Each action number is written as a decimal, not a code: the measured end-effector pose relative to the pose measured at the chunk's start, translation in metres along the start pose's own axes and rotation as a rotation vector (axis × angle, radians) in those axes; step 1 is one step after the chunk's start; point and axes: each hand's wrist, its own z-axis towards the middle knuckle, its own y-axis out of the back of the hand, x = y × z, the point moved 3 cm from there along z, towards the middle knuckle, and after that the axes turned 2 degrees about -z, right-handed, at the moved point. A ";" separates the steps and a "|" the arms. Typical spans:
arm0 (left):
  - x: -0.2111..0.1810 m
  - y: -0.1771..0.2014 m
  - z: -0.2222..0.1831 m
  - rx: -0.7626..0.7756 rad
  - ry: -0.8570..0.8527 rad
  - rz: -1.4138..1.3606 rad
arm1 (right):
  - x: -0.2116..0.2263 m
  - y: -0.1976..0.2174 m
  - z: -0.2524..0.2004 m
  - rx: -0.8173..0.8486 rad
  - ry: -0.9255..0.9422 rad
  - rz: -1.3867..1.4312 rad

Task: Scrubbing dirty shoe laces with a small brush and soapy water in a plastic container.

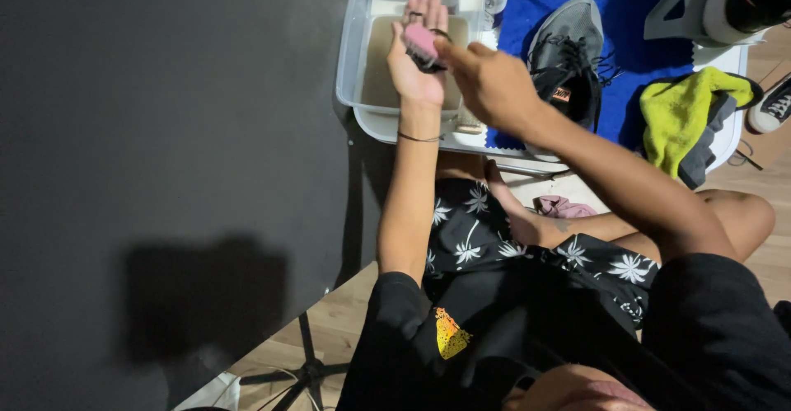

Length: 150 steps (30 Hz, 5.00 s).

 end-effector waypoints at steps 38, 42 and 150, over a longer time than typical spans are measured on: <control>0.013 0.041 0.021 0.394 0.103 -0.193 | 0.006 -0.003 0.006 -0.135 -0.122 -0.087; -0.002 -0.030 -0.007 0.000 0.019 -0.043 | 0.030 0.028 -0.013 -0.072 -0.108 0.067; 0.001 -0.006 0.025 -0.135 -0.095 -0.500 | -0.050 0.017 0.058 0.356 0.090 -0.088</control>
